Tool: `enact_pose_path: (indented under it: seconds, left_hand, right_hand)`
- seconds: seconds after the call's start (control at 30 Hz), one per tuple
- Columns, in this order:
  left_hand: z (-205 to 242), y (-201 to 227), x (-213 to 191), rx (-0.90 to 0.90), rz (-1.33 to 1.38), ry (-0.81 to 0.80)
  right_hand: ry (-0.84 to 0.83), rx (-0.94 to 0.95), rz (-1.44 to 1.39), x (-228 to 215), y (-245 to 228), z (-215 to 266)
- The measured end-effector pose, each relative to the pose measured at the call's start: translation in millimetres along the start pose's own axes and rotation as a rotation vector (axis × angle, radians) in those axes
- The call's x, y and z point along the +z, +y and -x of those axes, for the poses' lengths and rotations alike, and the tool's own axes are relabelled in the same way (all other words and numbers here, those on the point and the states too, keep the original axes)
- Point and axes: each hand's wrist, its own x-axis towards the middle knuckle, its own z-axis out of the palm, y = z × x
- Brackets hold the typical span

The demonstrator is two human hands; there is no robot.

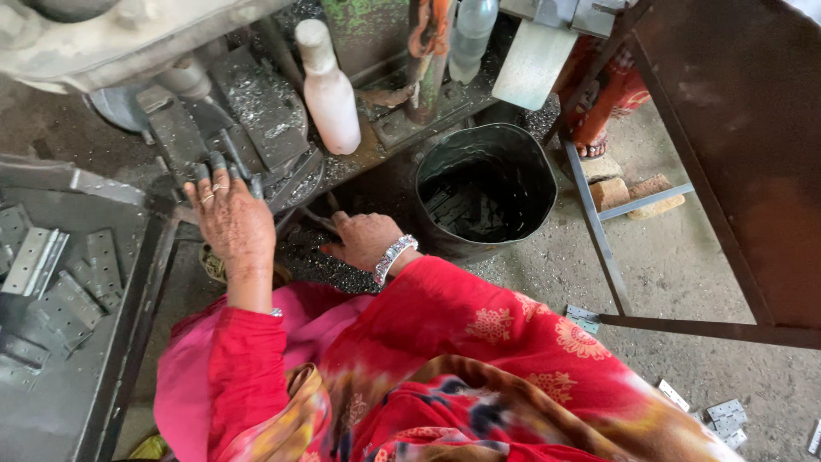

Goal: The person operates a drill press to drill holes into small metal plates. They pick up plates from a tray, position them under the drill, activate the machine, and then place the finished plates into a bucket.

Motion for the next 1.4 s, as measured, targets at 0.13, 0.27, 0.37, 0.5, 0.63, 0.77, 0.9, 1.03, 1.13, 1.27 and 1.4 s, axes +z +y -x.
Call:
enact_pose_path:
  seconds: [0.13,0.27,0.37,0.5,0.63,0.77,0.9,1.03,1.13,1.27,1.4]
  left_hand:
    - [0.0,-4.9,0.9,-0.003,0.012,-0.040]
    - [2.3,-10.6,5.4,0.026,-0.053,-0.038]
    - [4.9,-14.1,7.7,0.018,-0.109,-0.084]
    - [6.3,-13.1,10.2,-0.012,-0.144,-0.096]
    - [15.3,-9.7,15.3,-0.078,-0.116,-0.071]
    - [18.2,-11.4,20.8,-0.140,-0.129,-0.085]
    - [23.0,-10.0,25.9,-0.168,-0.115,-0.049]
    - [24.8,-10.8,25.6,-0.180,-0.123,-0.044]
    - [22.7,-11.0,30.0,-0.156,-0.124,-0.010]
    - [31.7,-19.0,33.5,-0.149,-0.124,-0.006]
    - [34.4,-22.7,40.8,-0.132,-0.131,-0.011]
  right_hand:
    - [0.037,-0.092,-0.133,-13.5,9.7,15.4]
    - [0.294,-0.265,-0.228,-70.9,83.2,45.1]
    - [0.616,-0.030,0.114,-163.0,192.3,89.2]
    - [0.826,0.610,1.105,-284.0,361.0,163.7]
    - [0.510,0.682,0.938,-325.6,514.2,214.7]
    - [0.262,0.674,0.581,-335.1,603.0,211.1]
    - [0.244,0.502,0.253,-345.2,606.8,215.0]
    - [0.301,0.509,0.431,-335.2,573.2,213.5]
    - [0.223,0.596,0.500,-345.5,553.2,206.4]
    - [0.229,0.551,0.455,-358.6,533.4,201.9]
    - [0.219,0.556,0.405,-361.3,527.3,207.0]
